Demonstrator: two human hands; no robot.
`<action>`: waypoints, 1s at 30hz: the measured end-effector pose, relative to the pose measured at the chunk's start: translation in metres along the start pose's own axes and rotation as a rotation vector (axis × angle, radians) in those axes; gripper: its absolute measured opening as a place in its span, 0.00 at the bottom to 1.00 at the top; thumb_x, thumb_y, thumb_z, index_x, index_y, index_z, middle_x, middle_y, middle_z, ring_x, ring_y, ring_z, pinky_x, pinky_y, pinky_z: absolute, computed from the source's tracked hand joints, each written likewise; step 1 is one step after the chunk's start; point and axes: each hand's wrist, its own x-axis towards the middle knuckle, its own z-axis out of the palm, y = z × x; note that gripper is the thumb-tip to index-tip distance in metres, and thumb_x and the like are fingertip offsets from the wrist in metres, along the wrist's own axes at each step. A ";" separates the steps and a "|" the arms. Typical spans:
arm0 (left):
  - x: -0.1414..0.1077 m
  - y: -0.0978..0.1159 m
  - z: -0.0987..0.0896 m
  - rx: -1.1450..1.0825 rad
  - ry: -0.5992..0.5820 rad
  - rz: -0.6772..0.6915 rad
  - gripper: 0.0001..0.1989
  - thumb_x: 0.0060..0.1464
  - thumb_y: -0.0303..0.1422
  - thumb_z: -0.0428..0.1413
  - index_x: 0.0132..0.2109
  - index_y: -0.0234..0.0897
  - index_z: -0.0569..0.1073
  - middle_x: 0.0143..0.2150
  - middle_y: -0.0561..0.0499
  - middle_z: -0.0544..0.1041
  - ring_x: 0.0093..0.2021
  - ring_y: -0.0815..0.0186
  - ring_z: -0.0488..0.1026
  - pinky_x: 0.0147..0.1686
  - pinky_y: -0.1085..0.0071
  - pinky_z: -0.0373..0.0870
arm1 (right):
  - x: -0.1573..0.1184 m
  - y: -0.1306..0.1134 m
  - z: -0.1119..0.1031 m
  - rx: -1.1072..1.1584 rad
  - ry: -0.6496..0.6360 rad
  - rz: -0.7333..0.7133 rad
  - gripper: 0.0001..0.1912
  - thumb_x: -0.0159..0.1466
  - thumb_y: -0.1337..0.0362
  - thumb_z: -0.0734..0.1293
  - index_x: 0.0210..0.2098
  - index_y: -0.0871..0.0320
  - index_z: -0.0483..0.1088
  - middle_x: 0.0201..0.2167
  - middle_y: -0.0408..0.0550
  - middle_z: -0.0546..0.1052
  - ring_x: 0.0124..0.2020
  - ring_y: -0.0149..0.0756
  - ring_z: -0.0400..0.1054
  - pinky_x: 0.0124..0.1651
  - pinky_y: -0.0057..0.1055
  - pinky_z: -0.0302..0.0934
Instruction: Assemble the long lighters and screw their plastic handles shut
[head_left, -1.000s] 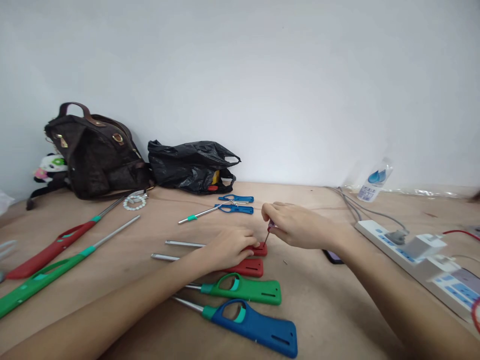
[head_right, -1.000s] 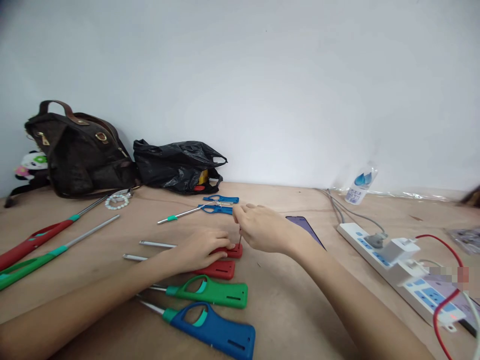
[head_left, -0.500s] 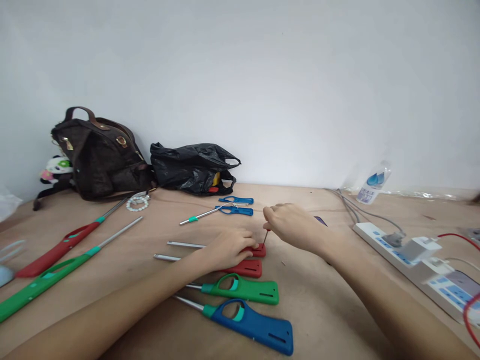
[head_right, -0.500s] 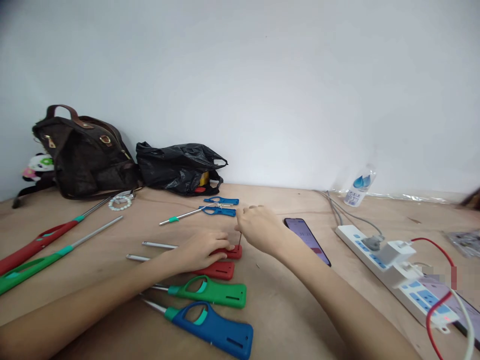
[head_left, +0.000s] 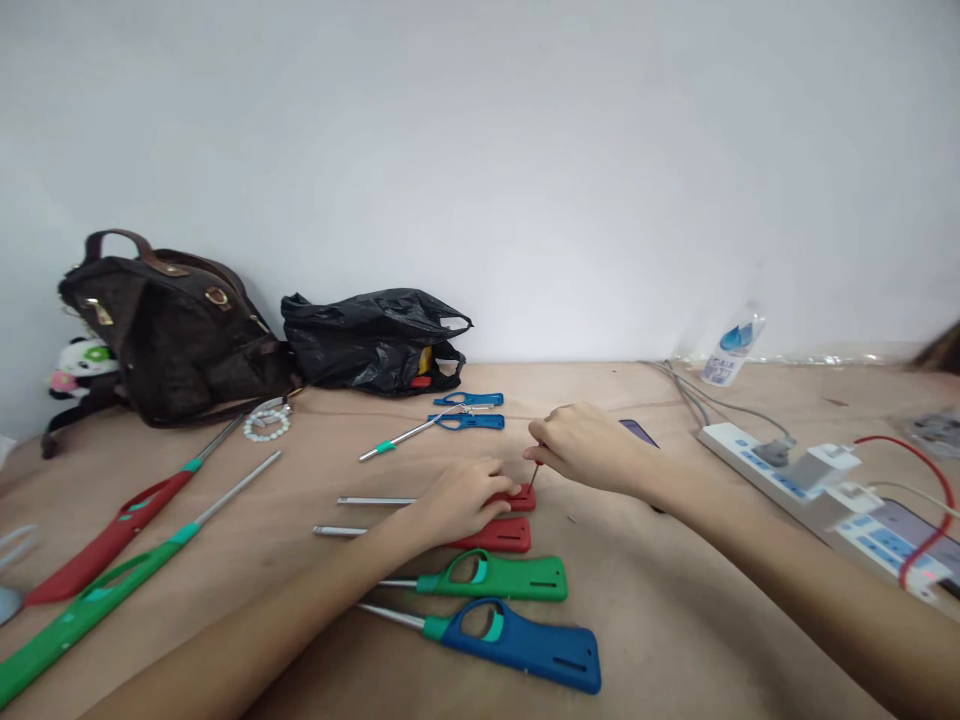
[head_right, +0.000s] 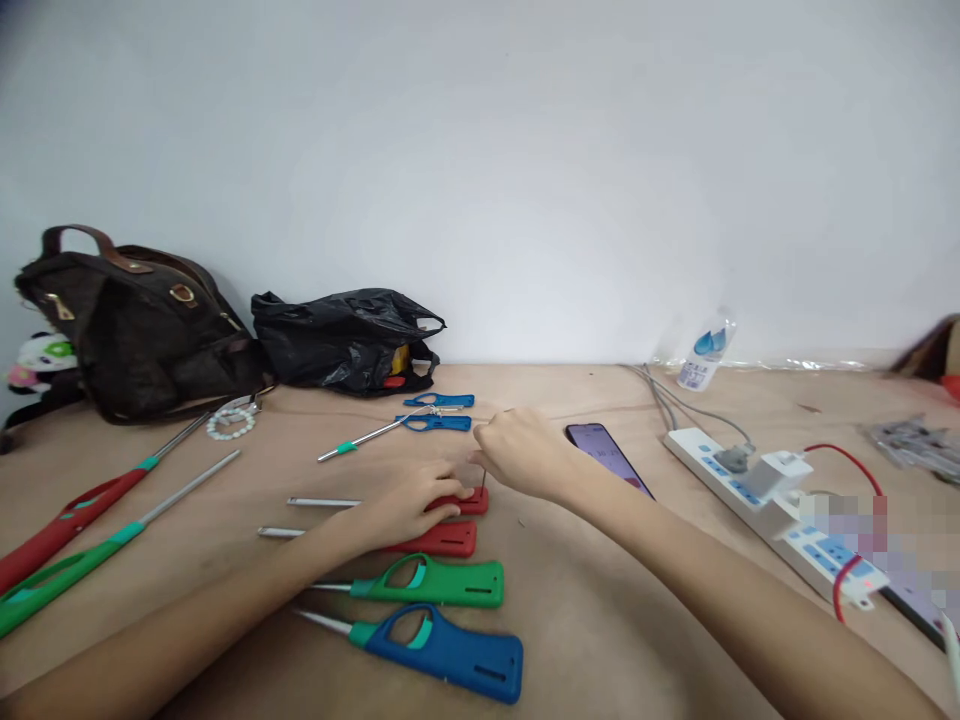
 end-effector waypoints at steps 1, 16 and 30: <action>0.000 0.000 -0.001 -0.008 0.001 0.001 0.09 0.58 0.28 0.55 0.44 0.38 0.76 0.39 0.48 0.74 0.41 0.60 0.72 0.39 0.68 0.67 | 0.000 0.001 0.001 0.060 0.000 -0.004 0.10 0.68 0.63 0.62 0.34 0.62 0.70 0.30 0.54 0.77 0.33 0.41 0.72 0.31 0.29 0.54; -0.001 -0.003 0.002 -0.128 0.034 -0.036 0.09 0.57 0.29 0.56 0.46 0.39 0.76 0.43 0.47 0.75 0.44 0.59 0.72 0.44 0.68 0.67 | 0.000 -0.002 0.029 0.461 0.211 -0.063 0.07 0.63 0.64 0.66 0.30 0.59 0.65 0.26 0.46 0.70 0.27 0.34 0.62 0.29 0.26 0.50; -0.002 0.003 -0.002 -0.056 0.008 -0.037 0.09 0.59 0.32 0.57 0.45 0.37 0.77 0.39 0.47 0.74 0.39 0.60 0.73 0.37 0.71 0.66 | -0.017 0.054 0.065 0.649 0.570 0.218 0.11 0.68 0.58 0.58 0.38 0.58 0.66 0.30 0.48 0.75 0.29 0.36 0.68 0.31 0.29 0.59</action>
